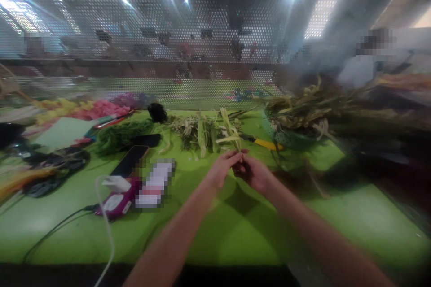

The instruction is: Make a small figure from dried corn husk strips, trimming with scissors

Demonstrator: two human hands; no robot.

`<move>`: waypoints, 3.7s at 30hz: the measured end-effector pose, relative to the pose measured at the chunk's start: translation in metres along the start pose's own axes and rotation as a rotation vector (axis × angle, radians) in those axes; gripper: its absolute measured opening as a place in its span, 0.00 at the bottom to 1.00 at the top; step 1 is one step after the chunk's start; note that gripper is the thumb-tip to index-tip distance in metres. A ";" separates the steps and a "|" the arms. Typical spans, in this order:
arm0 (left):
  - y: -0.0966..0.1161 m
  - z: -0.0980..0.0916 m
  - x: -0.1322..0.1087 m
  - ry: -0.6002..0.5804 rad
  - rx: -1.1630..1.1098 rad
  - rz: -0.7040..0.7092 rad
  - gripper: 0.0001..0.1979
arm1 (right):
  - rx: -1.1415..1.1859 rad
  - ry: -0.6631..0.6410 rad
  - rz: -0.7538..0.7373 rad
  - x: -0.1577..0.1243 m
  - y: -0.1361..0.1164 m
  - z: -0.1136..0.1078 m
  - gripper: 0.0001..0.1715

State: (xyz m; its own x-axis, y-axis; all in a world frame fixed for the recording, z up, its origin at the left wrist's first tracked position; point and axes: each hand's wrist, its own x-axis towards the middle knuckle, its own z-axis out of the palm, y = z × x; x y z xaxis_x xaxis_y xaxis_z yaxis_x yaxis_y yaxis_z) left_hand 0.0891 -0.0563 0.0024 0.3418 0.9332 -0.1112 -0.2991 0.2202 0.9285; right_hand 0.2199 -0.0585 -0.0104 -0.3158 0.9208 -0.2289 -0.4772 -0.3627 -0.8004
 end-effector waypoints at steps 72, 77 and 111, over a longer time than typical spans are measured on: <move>-0.008 -0.011 0.006 -0.003 0.376 0.069 0.21 | -0.356 0.457 -0.798 -0.011 -0.055 -0.013 0.13; -0.008 -0.012 0.006 0.049 0.436 0.089 0.20 | -0.502 0.572 -0.864 -0.013 -0.061 -0.019 0.12; -0.001 -0.016 0.007 0.062 0.415 0.102 0.14 | -0.432 0.268 -0.508 -0.016 -0.063 -0.010 0.17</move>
State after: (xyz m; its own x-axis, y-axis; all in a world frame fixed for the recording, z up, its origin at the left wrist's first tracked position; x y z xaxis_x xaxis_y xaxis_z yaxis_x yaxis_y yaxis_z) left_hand 0.0774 -0.0458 -0.0047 0.2714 0.9623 -0.0208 0.0590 0.0049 0.9982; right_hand 0.2628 -0.0485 0.0384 0.0979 0.9845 0.1459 -0.1269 0.1577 -0.9793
